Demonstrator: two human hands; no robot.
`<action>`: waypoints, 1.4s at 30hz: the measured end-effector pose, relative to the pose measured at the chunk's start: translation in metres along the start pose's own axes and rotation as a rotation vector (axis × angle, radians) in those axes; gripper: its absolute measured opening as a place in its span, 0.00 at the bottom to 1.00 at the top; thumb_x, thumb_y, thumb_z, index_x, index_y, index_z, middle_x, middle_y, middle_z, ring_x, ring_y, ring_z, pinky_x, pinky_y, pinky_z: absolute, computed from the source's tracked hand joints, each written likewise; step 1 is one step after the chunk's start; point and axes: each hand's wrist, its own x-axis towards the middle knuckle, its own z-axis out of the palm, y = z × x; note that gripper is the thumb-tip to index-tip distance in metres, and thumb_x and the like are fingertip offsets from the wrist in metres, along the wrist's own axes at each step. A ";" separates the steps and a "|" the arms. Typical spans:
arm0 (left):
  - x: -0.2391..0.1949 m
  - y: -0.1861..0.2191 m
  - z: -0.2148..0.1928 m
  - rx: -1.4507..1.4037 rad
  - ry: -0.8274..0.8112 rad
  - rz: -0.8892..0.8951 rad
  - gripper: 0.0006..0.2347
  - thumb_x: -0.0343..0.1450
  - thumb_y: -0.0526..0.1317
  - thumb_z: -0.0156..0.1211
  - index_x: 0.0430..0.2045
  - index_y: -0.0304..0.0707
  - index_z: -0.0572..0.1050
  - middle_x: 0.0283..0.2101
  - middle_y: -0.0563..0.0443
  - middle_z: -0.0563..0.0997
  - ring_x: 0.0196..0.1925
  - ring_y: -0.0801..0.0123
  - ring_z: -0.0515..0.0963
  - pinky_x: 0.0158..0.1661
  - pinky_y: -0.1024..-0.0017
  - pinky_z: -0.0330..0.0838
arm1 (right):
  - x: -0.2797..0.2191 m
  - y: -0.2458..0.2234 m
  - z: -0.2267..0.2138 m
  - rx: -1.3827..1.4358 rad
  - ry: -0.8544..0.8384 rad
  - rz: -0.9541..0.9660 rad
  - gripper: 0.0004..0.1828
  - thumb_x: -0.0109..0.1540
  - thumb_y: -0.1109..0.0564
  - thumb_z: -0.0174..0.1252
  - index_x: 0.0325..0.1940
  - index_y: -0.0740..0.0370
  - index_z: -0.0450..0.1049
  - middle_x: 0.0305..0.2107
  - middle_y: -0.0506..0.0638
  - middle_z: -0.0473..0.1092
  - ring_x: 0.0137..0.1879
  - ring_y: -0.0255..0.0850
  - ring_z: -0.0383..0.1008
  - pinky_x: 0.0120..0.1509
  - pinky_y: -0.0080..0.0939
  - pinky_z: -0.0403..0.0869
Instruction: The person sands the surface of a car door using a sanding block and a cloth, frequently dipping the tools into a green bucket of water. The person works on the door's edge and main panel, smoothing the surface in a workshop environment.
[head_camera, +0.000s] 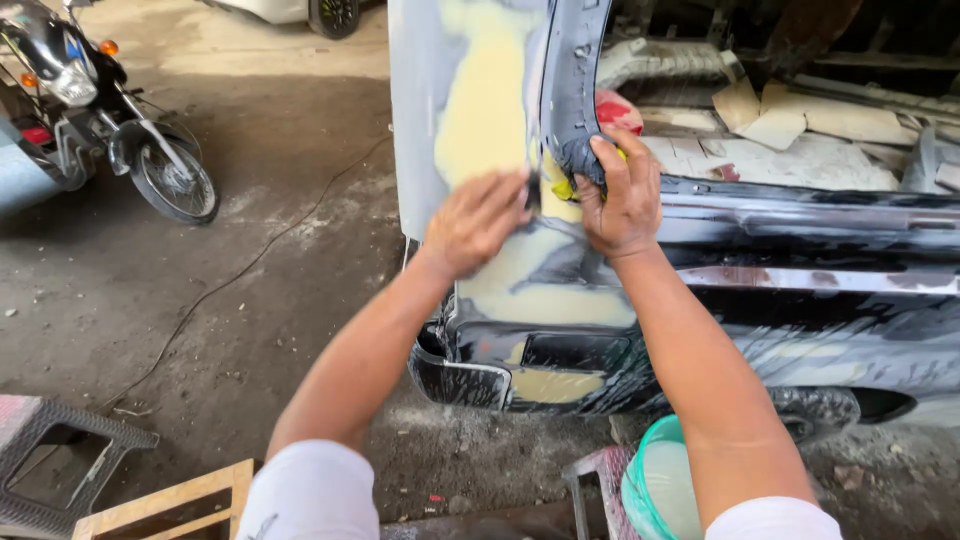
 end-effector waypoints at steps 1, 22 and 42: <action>-0.003 0.006 -0.006 -0.005 -0.014 -0.022 0.09 0.73 0.39 0.68 0.43 0.33 0.80 0.61 0.44 0.78 0.61 0.56 0.77 0.60 0.60 0.72 | 0.002 0.000 0.000 -0.023 0.004 -0.009 0.26 0.66 0.58 0.67 0.67 0.59 0.67 0.61 0.60 0.67 0.63 0.60 0.70 0.67 0.57 0.69; 0.067 -0.061 -0.011 0.008 0.077 0.001 0.12 0.75 0.39 0.67 0.46 0.29 0.79 0.63 0.43 0.75 0.63 0.51 0.74 0.62 0.56 0.69 | 0.002 -0.002 0.000 -0.085 -0.028 -0.032 0.26 0.67 0.56 0.67 0.68 0.57 0.67 0.60 0.60 0.66 0.60 0.59 0.70 0.63 0.56 0.69; 0.084 -0.049 -0.014 0.005 0.188 -0.188 0.14 0.75 0.40 0.68 0.49 0.30 0.78 0.62 0.47 0.74 0.63 0.53 0.74 0.62 0.58 0.71 | -0.001 -0.003 -0.002 -0.080 -0.061 -0.020 0.24 0.69 0.55 0.65 0.67 0.58 0.67 0.62 0.61 0.66 0.61 0.60 0.70 0.65 0.56 0.69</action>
